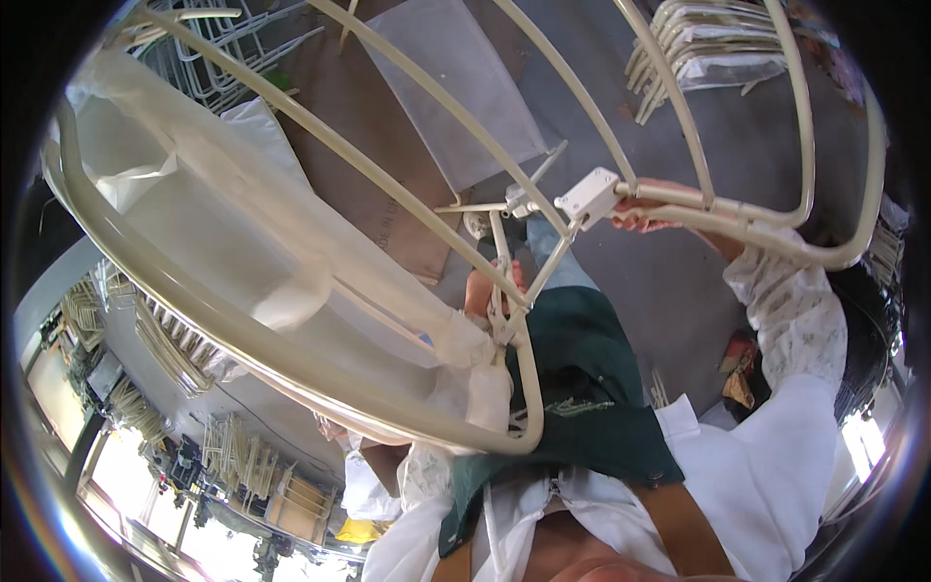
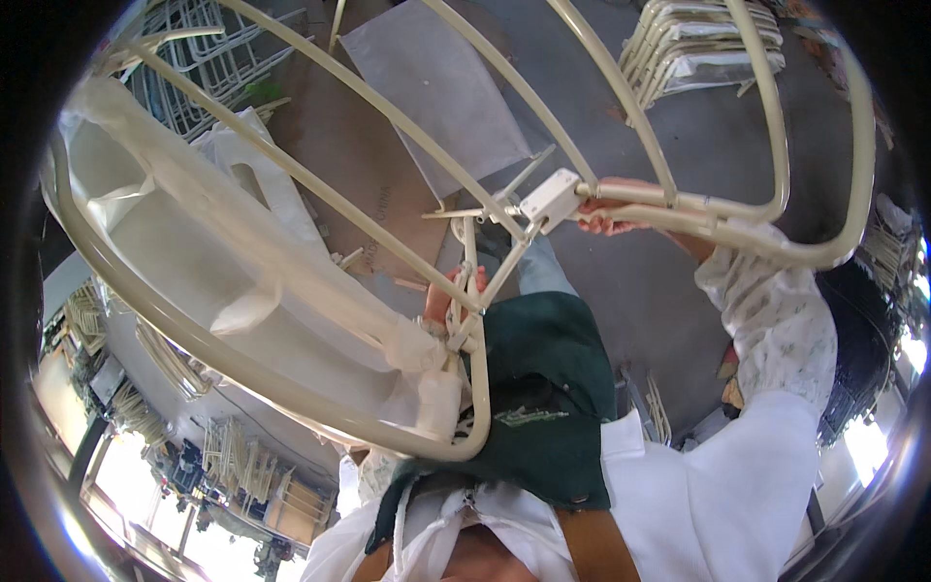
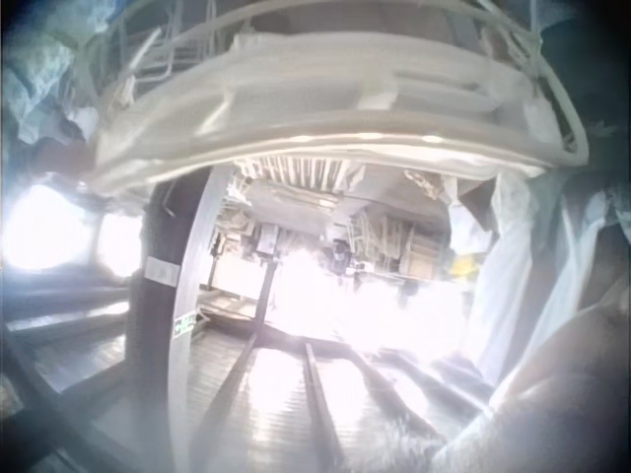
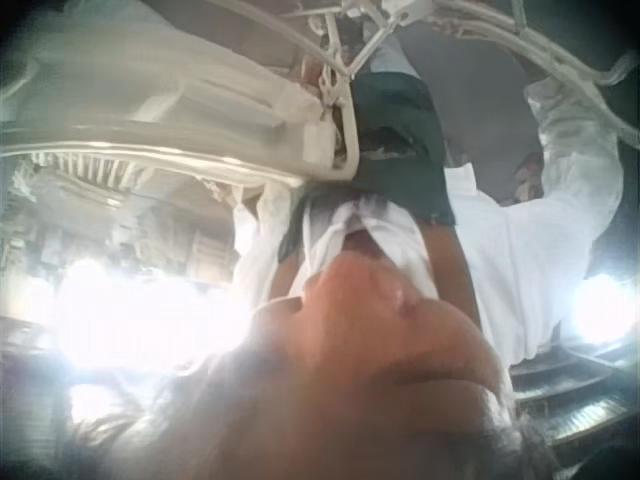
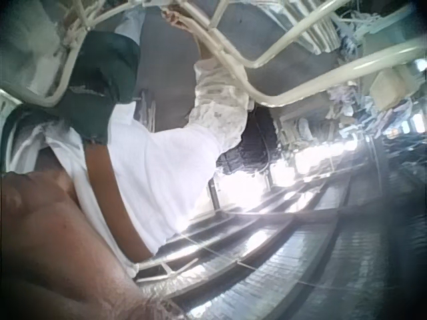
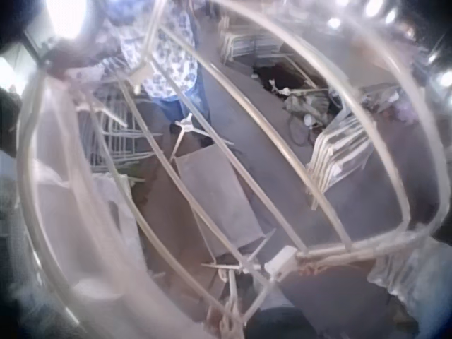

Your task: The person assembles a white metal baby bassinet frame by connecting tubular legs and side rails, then inserts a fabric bassinet insert into the frame. They repeat the process with a second unit, handling the frame and insert by hand.

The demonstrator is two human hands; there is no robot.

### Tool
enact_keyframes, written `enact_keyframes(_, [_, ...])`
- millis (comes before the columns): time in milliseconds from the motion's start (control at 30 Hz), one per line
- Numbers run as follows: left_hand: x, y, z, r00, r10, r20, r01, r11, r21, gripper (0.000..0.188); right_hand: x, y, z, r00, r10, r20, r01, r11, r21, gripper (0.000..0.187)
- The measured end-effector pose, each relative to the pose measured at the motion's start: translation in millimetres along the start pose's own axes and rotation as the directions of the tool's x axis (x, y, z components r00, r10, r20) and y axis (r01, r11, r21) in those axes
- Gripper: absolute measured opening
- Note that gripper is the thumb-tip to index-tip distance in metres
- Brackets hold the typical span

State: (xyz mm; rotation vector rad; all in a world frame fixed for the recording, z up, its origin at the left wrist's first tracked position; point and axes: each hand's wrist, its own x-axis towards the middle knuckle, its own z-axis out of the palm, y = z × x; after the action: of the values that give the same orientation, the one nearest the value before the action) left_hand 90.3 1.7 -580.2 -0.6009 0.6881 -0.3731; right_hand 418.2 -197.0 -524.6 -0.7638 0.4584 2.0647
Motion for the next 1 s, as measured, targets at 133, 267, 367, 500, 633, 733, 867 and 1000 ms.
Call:
enact_keyframes(133, [0, -2, -5, 1.000, 0.027, 0.008, -0.027, 1.000, -0.003, 0.040, 9, 16, -12, 0.991, -0.126, -0.043, 0.126, 0.992, -0.012, 0.019])
enact_keyframes(267, [3, 0, -8, 0.998, 0.057, 0.007, -0.057, 0.998, 0.003, 0.041, 22, 24, -35, 0.978, -0.046, -0.203, 0.037, 0.998, -0.046, 0.023])
enact_keyframes(367, [3, -1, -8, 0.997, 0.072, 0.002, -0.072, 0.997, 0.015, 0.041, 31, 37, -44, 0.961, -0.050, -0.272, 0.040, 0.998, -0.042, 0.029])
enact_keyframes(500, [6, 0, -2, 0.996, 0.089, -0.026, -0.088, 0.996, 0.027, 0.041, 38, 47, -53, 0.956, -0.113, -0.270, 0.097, 0.993, -0.073, 0.034])
enact_keyframes(633, [10, 1, 1, 0.995, 0.084, -0.059, -0.080, 0.995, 0.055, 0.042, 46, 57, -80, 0.962, -0.115, -0.248, 0.101, 0.993, -0.069, 0.036])
enact_keyframes(733, [16, 5, 2, 0.993, 0.087, -0.078, -0.082, 0.994, 0.072, 0.042, 52, 54, -70, 0.934, -0.356, 0.007, 0.341, 0.889, -0.307, 0.040])
enact_keyframes(867, [19, 7, 8, 0.991, 0.106, -0.087, -0.094, 0.987, 0.133, 0.042, 81, 46, -88, 0.715, -0.658, 0.235, 0.101, -0.237, -0.966, 0.084])
enact_keyframes(1000, [17, 8, 8, 0.988, 0.120, -0.095, -0.098, 0.973, 0.209, 0.043, 135, 48, -119, 0.819, -0.483, 0.309, 0.160, -0.325, -0.932, 0.089])
